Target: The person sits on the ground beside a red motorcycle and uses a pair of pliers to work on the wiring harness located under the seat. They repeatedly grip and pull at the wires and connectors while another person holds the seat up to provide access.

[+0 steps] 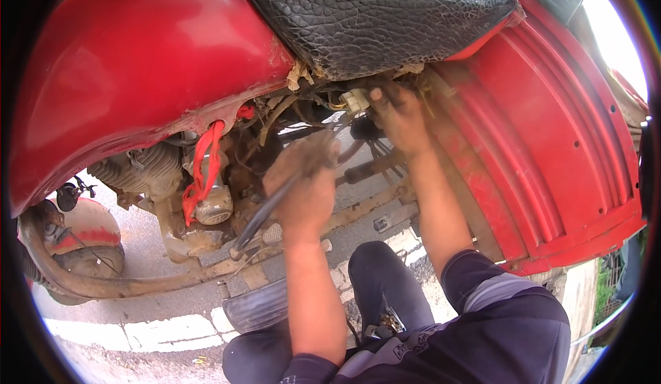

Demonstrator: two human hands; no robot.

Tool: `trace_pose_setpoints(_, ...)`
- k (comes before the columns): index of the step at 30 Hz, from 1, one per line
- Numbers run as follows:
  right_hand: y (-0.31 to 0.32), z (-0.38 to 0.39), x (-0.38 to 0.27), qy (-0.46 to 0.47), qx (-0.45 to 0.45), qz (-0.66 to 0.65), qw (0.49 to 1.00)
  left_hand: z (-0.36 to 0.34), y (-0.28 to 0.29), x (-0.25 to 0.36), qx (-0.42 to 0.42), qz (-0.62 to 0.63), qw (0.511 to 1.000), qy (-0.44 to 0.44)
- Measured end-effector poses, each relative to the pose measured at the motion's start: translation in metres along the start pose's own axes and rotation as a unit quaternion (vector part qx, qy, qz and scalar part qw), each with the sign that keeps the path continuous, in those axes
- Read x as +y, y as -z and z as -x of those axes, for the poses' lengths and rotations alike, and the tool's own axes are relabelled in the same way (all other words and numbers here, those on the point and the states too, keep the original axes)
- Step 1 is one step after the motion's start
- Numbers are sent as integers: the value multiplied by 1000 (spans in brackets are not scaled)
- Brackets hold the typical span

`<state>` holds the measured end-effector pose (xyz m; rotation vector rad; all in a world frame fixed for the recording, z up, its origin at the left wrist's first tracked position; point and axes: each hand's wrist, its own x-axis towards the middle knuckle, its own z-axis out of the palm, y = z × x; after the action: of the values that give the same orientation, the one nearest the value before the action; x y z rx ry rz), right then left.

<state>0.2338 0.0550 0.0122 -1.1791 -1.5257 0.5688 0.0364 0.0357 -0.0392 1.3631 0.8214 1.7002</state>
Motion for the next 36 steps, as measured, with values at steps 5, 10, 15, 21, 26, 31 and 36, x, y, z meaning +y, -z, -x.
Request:
trace_pose_setpoints(5, 0, 0, 3, -6, -21, -35, 999, -1, 11, 0, -9, 2, 1000, 9)
trace_pose_setpoints(10, -3, -4, 10, 69, -21, -22, 997, 4, -4, 9, 4, 52, 988, 144)
trace_pose_setpoints(15, -2, -4, 13, 92, -41, -11, 995, -1, -5, 17, 30, 110, 968, 225)
trace_pose_setpoints(21, 1, -2, 6, 91, -76, 29, 992, -10, -8, 11, 3, 169, 954, 246)
trace_pose_setpoints(26, -1, -1, -3, 47, -62, 46, 996, 7, -22, 9, -23, -102, 992, 75)
trace_pose_setpoints(31, -1, -1, -8, 79, -59, 62, 993, 21, -40, 10, 104, -193, 950, -224)
trace_pose_setpoints(36, -2, 1, -5, 56, -46, 40, 997, 8, -16, 8, 14, 75, 983, 170)
